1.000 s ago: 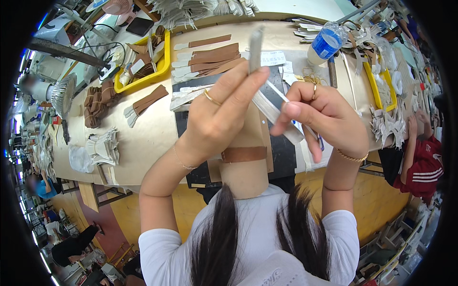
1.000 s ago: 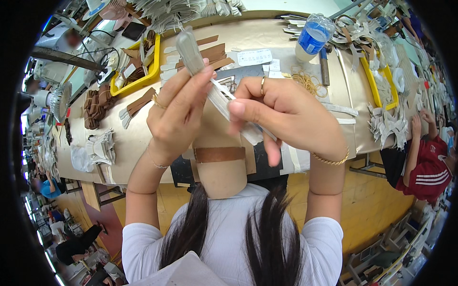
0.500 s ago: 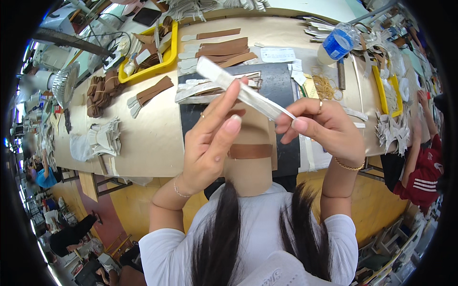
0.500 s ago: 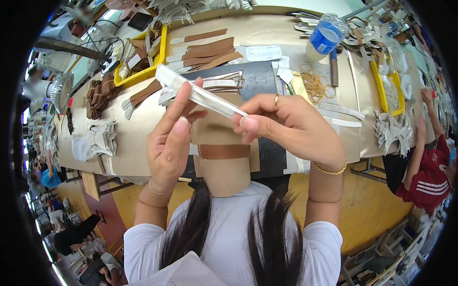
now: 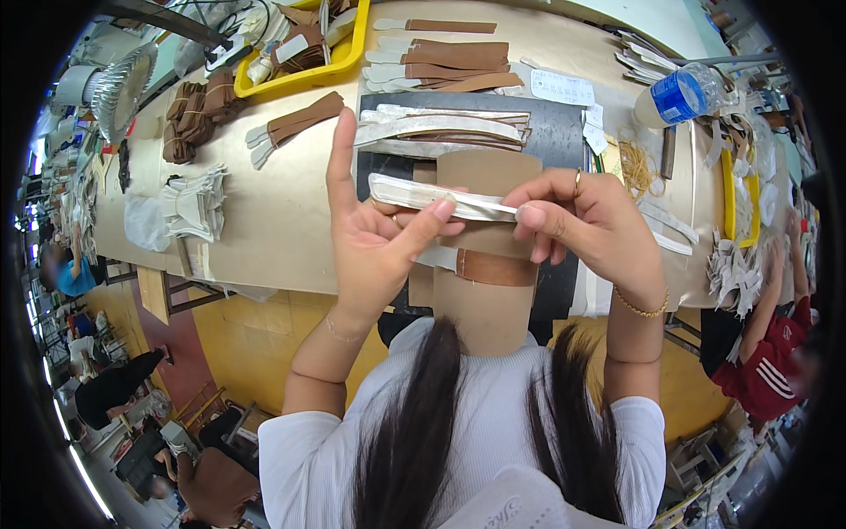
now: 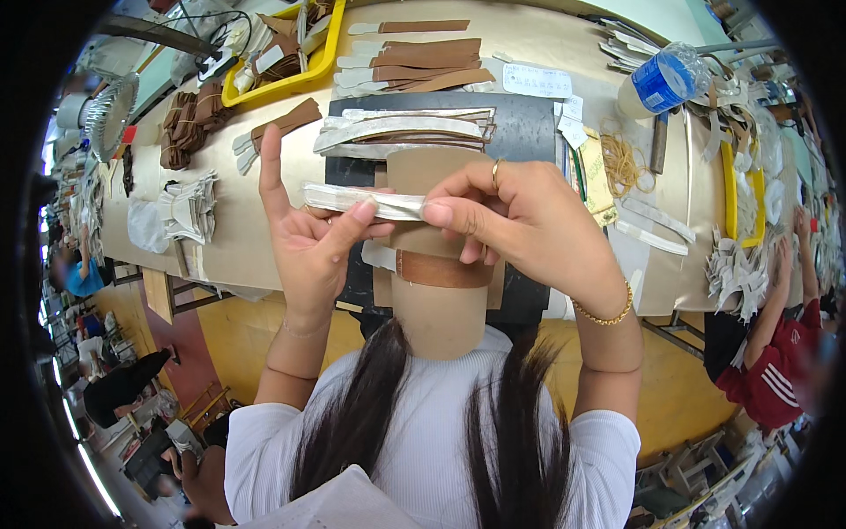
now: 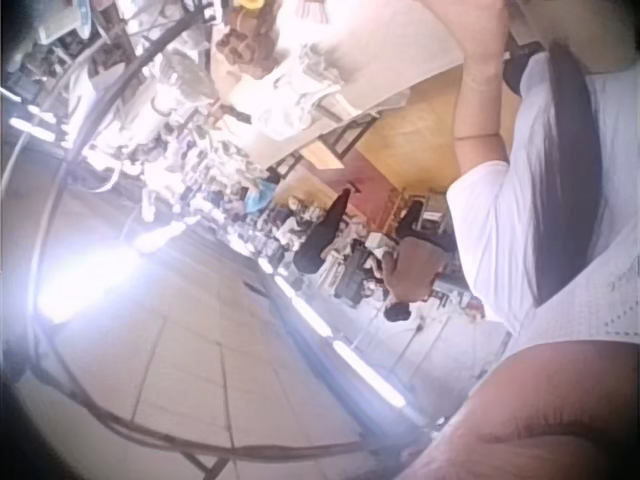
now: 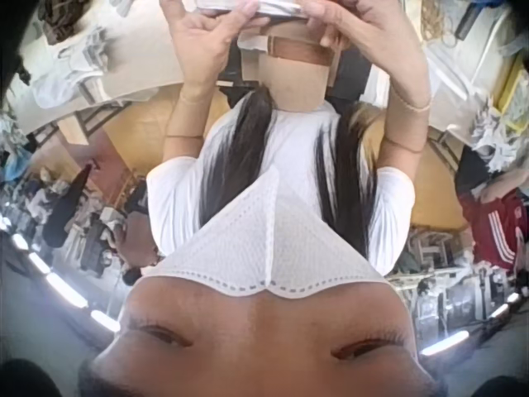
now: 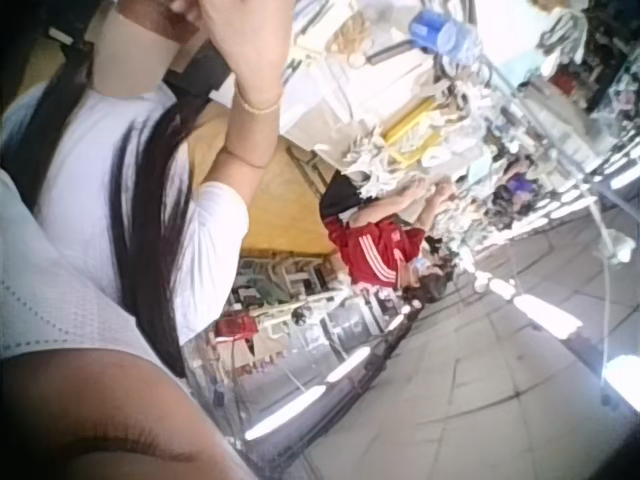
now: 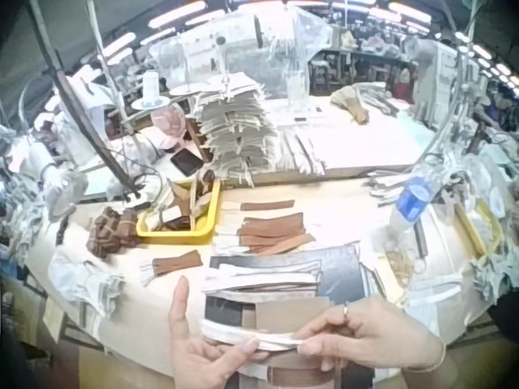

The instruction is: The person wraps a white fabric strip around a brown cardboard form, aligns and smooths it, then picks up another strip and repeats the wrapping process. The person handles multiple fabric strips and cardboard forms on a cluttered workbench.

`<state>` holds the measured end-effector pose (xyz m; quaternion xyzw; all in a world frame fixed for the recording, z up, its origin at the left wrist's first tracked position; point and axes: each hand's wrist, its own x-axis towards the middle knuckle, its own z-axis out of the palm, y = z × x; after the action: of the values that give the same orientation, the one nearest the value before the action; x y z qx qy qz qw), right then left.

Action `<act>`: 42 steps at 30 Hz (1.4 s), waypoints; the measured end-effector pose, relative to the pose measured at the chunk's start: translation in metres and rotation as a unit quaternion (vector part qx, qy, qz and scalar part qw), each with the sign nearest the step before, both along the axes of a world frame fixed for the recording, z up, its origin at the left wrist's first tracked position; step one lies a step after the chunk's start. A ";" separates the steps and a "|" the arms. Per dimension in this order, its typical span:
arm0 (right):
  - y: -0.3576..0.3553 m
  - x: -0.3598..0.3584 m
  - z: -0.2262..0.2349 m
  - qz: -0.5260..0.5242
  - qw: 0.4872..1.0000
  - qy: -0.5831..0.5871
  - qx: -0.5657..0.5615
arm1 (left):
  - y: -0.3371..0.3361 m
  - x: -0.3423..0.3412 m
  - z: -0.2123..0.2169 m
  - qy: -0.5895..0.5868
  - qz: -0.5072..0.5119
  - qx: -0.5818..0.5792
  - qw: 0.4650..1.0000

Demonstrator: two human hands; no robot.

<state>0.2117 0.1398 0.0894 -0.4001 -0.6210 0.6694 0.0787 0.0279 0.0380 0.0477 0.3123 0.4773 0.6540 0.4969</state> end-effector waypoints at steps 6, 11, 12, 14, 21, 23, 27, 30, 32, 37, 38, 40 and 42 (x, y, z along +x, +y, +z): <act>0.003 -0.005 -0.007 0.029 0.999 -0.008 0.034 | -0.004 -0.001 -0.011 0.004 -0.009 -0.008 1.000; 0.004 -0.009 -0.012 0.047 0.995 -0.020 0.089 | -0.003 -0.007 -0.011 -0.004 -0.020 -0.014 1.000; 0.004 -0.011 -0.010 0.049 0.995 -0.024 0.083 | -0.002 -0.008 -0.012 0.000 -0.020 -0.020 1.000; 0.004 -0.015 -0.007 0.047 0.996 -0.036 0.069 | -0.002 -0.010 -0.011 0.009 -0.021 -0.032 0.999; 0.001 -0.016 -0.013 0.037 0.992 -0.045 0.110 | -0.001 -0.010 -0.015 0.009 -0.003 -0.067 0.998; 0.001 -0.017 -0.015 0.040 0.987 -0.051 0.144 | -0.001 -0.011 -0.018 0.006 -0.010 -0.079 0.997; 0.000 -0.022 -0.012 0.042 0.979 -0.076 0.186 | -0.001 -0.012 -0.025 0.007 -0.012 -0.064 0.998; -0.001 -0.025 -0.010 0.039 0.973 -0.090 0.208 | 0.000 -0.014 -0.029 0.007 -0.020 -0.073 0.997; -0.002 -0.027 -0.008 0.039 0.970 -0.104 0.217 | 0.001 -0.013 -0.033 0.010 -0.021 -0.078 0.997; -0.004 -0.030 -0.008 0.042 0.962 -0.138 0.234 | 0.001 -0.010 -0.036 0.013 -0.015 -0.086 0.996; -0.004 -0.030 -0.007 0.040 0.963 -0.144 0.224 | 0.001 -0.010 -0.035 0.010 -0.014 -0.085 0.996; -0.004 -0.031 -0.006 0.033 0.965 -0.159 0.205 | 0.002 -0.009 -0.035 0.010 -0.018 -0.085 0.996; -0.005 -0.032 -0.005 0.034 0.964 -0.164 0.206 | 0.002 -0.010 -0.037 0.027 -0.020 -0.078 0.996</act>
<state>0.1792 0.1349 0.0842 -0.4587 -0.7630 0.4542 0.0338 0.0178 0.0398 0.0103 0.2995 0.5336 0.5958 0.5202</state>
